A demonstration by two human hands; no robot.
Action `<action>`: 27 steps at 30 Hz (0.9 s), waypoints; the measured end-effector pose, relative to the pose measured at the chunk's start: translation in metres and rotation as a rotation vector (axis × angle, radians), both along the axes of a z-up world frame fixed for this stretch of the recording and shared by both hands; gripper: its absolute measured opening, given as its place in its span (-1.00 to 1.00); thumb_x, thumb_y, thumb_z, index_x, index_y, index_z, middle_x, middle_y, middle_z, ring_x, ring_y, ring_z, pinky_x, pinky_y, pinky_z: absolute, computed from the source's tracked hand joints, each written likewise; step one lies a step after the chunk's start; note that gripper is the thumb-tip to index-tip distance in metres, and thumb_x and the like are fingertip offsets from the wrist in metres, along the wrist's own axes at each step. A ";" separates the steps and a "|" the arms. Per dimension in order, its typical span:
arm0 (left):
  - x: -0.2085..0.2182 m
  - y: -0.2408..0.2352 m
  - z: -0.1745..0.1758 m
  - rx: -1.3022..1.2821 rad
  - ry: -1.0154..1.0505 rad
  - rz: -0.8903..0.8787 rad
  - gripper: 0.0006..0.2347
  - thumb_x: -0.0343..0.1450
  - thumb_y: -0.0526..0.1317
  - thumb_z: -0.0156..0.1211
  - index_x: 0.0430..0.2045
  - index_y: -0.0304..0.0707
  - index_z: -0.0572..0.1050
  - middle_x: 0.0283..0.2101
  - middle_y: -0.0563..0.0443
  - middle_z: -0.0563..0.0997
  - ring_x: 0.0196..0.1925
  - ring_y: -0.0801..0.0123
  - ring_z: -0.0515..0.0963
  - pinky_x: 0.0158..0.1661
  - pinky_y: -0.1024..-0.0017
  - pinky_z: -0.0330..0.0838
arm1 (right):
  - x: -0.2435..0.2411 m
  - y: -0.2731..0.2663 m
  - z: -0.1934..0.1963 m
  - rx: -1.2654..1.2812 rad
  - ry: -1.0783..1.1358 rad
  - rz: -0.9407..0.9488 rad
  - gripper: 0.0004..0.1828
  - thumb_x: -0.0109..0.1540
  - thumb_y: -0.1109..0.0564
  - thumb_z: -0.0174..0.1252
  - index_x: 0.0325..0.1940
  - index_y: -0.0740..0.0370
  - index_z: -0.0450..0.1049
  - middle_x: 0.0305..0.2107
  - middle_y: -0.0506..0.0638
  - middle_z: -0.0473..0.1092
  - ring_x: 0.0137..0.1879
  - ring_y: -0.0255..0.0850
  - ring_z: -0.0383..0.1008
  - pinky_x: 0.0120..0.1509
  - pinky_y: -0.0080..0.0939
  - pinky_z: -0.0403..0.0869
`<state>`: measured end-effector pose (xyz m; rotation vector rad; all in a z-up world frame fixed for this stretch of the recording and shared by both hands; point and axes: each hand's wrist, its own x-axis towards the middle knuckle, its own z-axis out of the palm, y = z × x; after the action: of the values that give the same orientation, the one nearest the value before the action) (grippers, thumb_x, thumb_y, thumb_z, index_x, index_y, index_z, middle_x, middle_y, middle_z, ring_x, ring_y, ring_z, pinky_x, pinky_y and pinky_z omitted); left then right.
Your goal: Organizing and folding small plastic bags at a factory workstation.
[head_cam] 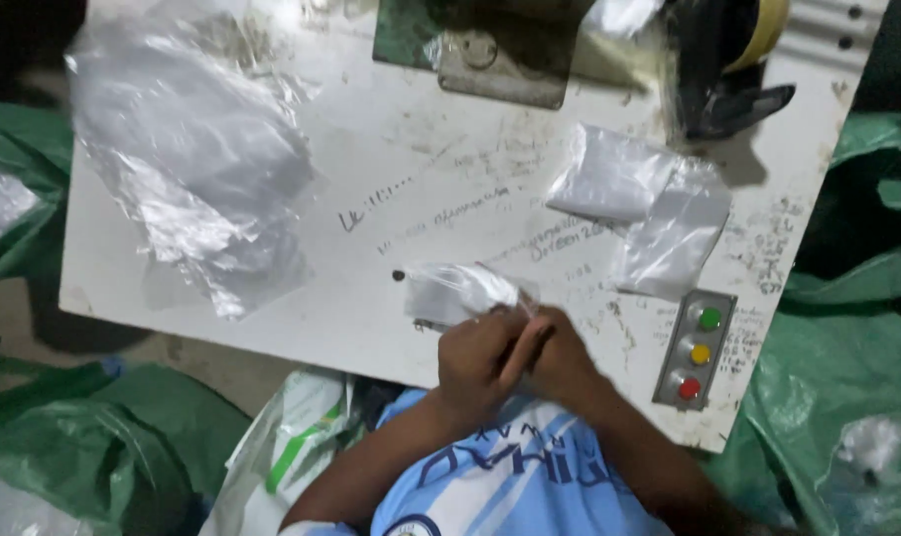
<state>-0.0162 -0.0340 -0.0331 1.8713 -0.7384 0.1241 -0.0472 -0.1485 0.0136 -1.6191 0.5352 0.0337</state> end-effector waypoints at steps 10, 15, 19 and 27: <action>0.034 0.021 -0.023 0.539 -0.368 -0.092 -0.62 0.59 -0.27 -0.09 0.34 -0.34 0.32 0.46 -0.19 0.31 0.50 0.04 0.24 0.41 0.06 0.04 | -0.003 -0.009 -0.017 -0.130 0.319 -0.174 -0.60 0.36 0.06 0.15 0.27 0.17 0.45 -0.22 0.15 0.54 -0.29 -0.13 0.64 -0.42 -0.25 0.57; 0.053 0.027 -0.011 0.767 -0.344 -0.070 -0.55 0.60 -0.08 -0.12 0.42 -0.18 0.23 0.52 -0.07 0.19 0.57 -0.01 0.09 0.42 -0.18 -0.12 | 0.012 0.002 -0.022 -0.529 0.240 0.032 -0.40 0.31 -0.20 0.26 0.24 0.26 0.40 -0.14 0.04 0.41 -0.21 -0.03 0.61 -0.33 -0.01 0.59; 0.071 0.028 -0.012 0.783 -0.408 -0.028 -0.55 0.50 -0.12 0.08 0.33 -0.18 0.35 0.41 -0.13 0.34 0.41 -0.19 0.28 0.24 -0.13 0.17 | 0.024 -0.001 -0.028 -0.563 0.187 0.033 -0.51 0.37 -0.15 0.15 0.21 0.25 0.45 -0.19 -0.05 0.36 -0.31 -0.11 0.58 -0.42 -0.09 0.59; 0.103 0.020 -0.001 0.727 -0.224 -0.219 -0.60 0.39 -0.26 0.29 0.16 -0.14 0.47 0.18 -0.15 0.53 0.12 -0.06 0.53 -0.09 0.22 0.38 | 0.032 -0.013 -0.031 -0.913 -0.147 0.120 -0.56 0.40 0.24 0.04 0.38 0.25 0.28 0.06 0.07 0.33 0.09 -0.01 0.52 0.09 -0.04 0.61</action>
<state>0.0869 -0.0143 -0.0341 2.4637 -1.2572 -0.0928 -0.0148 -0.1618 -0.0175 -2.5170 0.3463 -0.2761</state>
